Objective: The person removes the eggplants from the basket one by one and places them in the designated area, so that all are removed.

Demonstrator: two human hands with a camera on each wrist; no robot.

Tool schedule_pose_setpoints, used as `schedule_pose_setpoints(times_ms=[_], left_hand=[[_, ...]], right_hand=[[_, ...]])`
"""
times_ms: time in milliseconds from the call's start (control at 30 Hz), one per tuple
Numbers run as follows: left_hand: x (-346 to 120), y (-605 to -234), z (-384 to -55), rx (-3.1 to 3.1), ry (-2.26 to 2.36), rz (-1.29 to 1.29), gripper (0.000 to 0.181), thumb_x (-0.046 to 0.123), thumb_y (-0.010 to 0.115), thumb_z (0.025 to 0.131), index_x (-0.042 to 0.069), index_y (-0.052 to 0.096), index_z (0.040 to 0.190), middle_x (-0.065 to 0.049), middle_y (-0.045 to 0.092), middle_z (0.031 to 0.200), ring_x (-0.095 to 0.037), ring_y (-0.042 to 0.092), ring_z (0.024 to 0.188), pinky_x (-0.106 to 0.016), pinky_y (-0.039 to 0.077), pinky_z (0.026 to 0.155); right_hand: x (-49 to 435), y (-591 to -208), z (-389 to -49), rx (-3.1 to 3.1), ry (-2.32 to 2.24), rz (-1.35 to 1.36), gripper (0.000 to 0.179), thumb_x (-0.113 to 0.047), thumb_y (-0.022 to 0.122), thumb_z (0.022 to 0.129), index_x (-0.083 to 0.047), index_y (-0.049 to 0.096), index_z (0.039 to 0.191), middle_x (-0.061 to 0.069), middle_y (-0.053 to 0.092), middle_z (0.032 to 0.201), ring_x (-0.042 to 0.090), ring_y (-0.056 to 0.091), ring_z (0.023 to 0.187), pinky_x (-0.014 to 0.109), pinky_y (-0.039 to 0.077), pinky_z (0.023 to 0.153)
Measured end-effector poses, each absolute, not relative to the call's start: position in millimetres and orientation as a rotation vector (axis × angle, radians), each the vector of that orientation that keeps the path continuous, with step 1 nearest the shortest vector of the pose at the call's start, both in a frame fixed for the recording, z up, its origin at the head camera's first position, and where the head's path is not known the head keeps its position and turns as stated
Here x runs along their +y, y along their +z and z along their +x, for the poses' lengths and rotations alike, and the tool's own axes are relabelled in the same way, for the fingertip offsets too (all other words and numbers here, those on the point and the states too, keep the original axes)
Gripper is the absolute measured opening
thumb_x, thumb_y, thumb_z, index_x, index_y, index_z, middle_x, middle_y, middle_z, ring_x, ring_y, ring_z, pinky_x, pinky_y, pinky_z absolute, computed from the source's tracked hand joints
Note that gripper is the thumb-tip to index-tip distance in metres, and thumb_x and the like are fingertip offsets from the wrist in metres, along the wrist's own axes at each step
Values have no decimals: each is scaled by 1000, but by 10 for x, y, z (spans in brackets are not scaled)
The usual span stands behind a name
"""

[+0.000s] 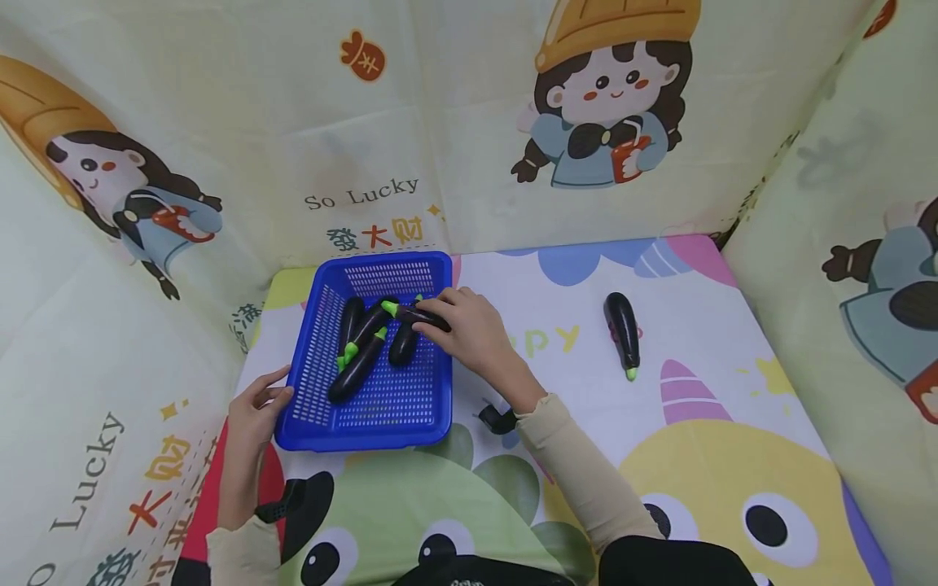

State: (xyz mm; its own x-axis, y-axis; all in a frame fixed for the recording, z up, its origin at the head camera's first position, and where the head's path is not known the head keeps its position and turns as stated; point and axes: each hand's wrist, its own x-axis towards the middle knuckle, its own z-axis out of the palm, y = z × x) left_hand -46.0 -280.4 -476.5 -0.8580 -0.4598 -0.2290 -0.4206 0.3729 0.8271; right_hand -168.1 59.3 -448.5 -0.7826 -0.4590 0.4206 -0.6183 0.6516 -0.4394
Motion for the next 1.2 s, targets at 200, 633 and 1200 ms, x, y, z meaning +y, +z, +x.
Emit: schedule_pose_setpoints(times_ms=[200, 633, 1200], left_hand=[[-2798, -4778, -456, -2572, -1518, 828, 45, 17, 60, 106, 16, 57, 151, -26, 66, 127, -12, 63, 82, -13, 52, 71], [-2783, -4752, -452, -2578, -1505, 845, 46, 17, 60, 106, 17, 56, 152, -25, 65, 128, -15, 63, 83, -12, 51, 71], [-2789, -4772, -445, -2585, -1509, 849, 46, 17, 60, 106, 18, 56, 152, -24, 64, 126, -17, 61, 86, -14, 51, 70]], right_hand=[[719, -4587, -1671, -2589, 914, 684, 35, -43, 75, 96, -19, 77, 122, 3, 73, 105, 22, 62, 89, 35, 52, 70], [1074, -4806, -1732, -2589, 1088, 332, 35, -41, 75, 96, -18, 76, 123, 9, 72, 106, 27, 62, 92, 41, 51, 70], [1635, -5107, -1756, -2580, 1101, -156, 36, -44, 74, 97, -18, 77, 122, 13, 71, 99, 31, 63, 82, 39, 42, 65]])
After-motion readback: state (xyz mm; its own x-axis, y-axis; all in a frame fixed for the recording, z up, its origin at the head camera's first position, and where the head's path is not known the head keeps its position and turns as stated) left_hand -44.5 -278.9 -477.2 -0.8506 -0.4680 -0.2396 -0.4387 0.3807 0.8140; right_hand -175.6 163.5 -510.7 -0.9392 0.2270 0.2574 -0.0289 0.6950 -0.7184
